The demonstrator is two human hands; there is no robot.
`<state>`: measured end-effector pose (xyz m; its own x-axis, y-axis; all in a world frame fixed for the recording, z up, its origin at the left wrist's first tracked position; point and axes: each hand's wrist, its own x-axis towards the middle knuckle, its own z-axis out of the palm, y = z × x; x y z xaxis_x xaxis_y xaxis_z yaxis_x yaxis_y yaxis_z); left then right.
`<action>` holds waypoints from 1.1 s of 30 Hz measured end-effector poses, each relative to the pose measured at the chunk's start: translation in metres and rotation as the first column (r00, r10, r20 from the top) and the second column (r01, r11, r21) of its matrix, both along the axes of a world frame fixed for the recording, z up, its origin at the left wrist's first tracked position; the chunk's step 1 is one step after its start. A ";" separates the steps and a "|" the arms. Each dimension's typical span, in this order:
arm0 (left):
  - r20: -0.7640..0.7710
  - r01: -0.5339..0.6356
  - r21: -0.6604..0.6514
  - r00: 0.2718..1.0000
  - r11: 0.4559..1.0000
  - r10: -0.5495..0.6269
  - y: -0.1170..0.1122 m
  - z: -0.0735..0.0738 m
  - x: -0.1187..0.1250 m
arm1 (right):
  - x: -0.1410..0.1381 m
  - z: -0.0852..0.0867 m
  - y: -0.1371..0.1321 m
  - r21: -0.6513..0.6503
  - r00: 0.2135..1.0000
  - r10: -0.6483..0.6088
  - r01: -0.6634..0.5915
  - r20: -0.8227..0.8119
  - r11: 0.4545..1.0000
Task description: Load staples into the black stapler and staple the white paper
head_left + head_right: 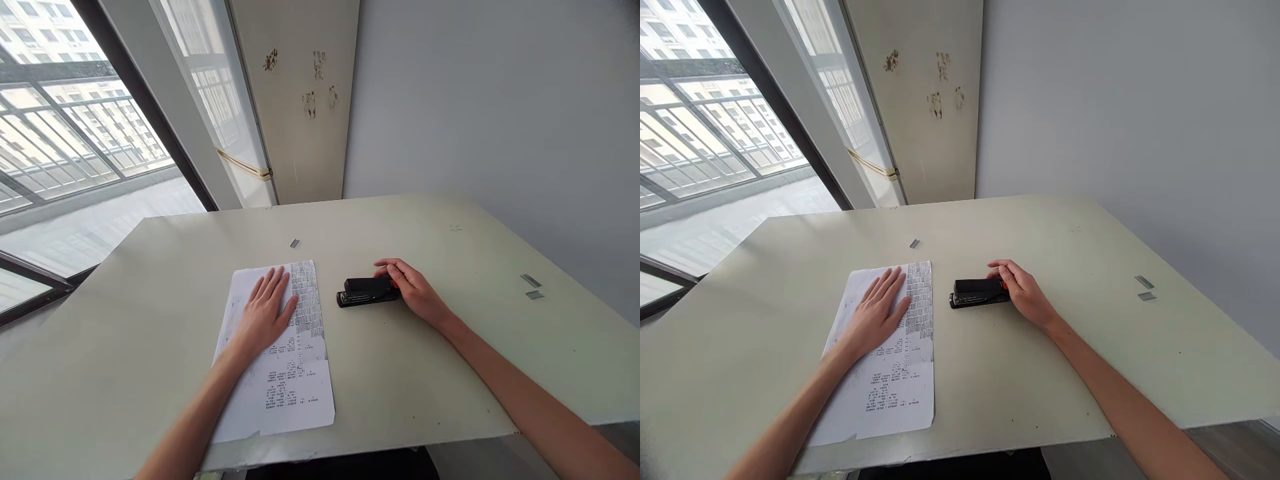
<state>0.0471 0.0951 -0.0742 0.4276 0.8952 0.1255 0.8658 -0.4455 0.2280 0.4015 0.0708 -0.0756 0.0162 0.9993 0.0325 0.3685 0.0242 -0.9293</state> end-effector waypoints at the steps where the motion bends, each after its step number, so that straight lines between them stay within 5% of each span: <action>1: -0.001 -0.002 -0.004 1.000 1.000 0.002 0.000 0.000 0.000 | 0.000 -0.001 0.000 0.003 1.000 -0.001 0.001 0.003 1.000; 12: -0.017 -0.019 0.005 1.000 1.000 0.019 0.002 0.001 0.001 | 0.002 -0.004 0.000 0.115 0.995 0.001 -0.013 0.103 0.993; 33: 0.012 -0.044 0.020 0.999 0.999 0.044 0.020 0.003 -0.012 | 0.003 0.001 -0.002 0.039 0.998 0.022 -0.024 0.054 0.999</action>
